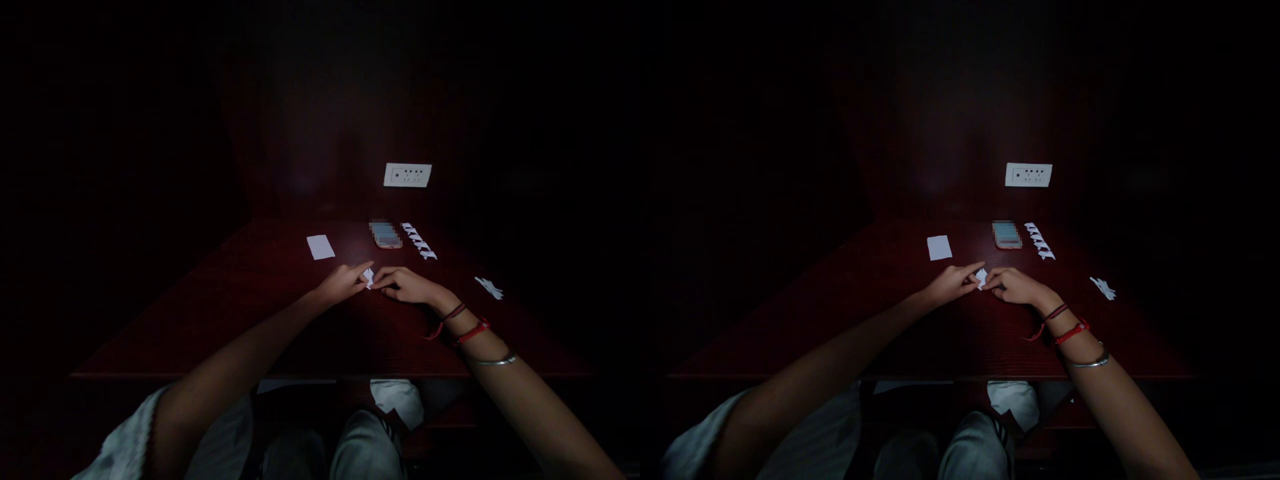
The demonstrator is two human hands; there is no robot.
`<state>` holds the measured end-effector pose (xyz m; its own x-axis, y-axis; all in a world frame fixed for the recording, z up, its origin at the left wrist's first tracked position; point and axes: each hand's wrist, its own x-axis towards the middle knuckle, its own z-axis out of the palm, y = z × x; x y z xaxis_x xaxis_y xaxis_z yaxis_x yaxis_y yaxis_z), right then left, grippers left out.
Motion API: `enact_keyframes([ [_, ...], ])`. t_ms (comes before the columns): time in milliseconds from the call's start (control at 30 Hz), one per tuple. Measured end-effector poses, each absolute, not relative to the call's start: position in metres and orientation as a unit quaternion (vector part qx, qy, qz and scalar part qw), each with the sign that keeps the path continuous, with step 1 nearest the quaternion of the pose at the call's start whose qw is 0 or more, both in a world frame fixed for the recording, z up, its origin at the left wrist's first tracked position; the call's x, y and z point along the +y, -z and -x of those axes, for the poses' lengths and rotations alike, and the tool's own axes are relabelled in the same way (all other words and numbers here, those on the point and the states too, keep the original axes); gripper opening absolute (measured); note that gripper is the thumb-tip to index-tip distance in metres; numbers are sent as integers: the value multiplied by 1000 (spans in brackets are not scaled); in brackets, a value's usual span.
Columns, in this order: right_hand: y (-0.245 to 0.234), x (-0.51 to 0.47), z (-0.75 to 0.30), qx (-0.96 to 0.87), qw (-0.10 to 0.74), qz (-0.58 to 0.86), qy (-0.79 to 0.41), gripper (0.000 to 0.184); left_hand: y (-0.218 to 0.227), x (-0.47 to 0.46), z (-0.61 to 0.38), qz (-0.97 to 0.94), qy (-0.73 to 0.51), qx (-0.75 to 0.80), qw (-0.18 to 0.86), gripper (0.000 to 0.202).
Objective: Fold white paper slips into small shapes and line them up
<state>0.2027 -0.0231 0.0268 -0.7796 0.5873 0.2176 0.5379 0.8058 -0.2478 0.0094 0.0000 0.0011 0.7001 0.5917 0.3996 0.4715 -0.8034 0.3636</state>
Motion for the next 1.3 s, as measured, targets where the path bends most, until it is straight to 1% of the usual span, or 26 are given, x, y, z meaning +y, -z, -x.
enact_keyframes([
  [233, -26, -22, -205, -937, 152, 299, -96, 30, -8, -2, -7, -928, -216, 273, 133, 47],
  [433, -26, -22, -205, -936, 151, 302, -99, 30, -12, -5, -4, -933, -188, 298, 74, 41],
  [500, -27, -22, -205, -937, 147, 301, -97, 31, -15, -6, -2, -936, -175, 295, 77, 39],
  [600, -27, -22, -205, -939, 141, 300, -94, 31, -21, -8, 2, -947, -150, 266, 103, 31],
  [700, -26, -21, -206, -938, 142, 300, -99, 31, -27, -8, 4, -959, -126, 241, 80, 25],
  [800, -26, -21, -206, -936, 144, 301, -110, 30, -31, -10, 6, -972, -102, 197, 81, 32],
  [933, -26, -20, -207, -933, 146, 306, -121, 29, -34, -14, 9, -974, -71, 189, 100, 43],
  [1067, -26, -19, -208, -934, 144, 300, -131, 28, -36, -15, 10, -970, -34, 216, 108, 44],
  [1300, -25, -18, -208, -932, 149, 299, -140, 27, -39, -14, 13, -960, -56, 254, 101, 42],
])
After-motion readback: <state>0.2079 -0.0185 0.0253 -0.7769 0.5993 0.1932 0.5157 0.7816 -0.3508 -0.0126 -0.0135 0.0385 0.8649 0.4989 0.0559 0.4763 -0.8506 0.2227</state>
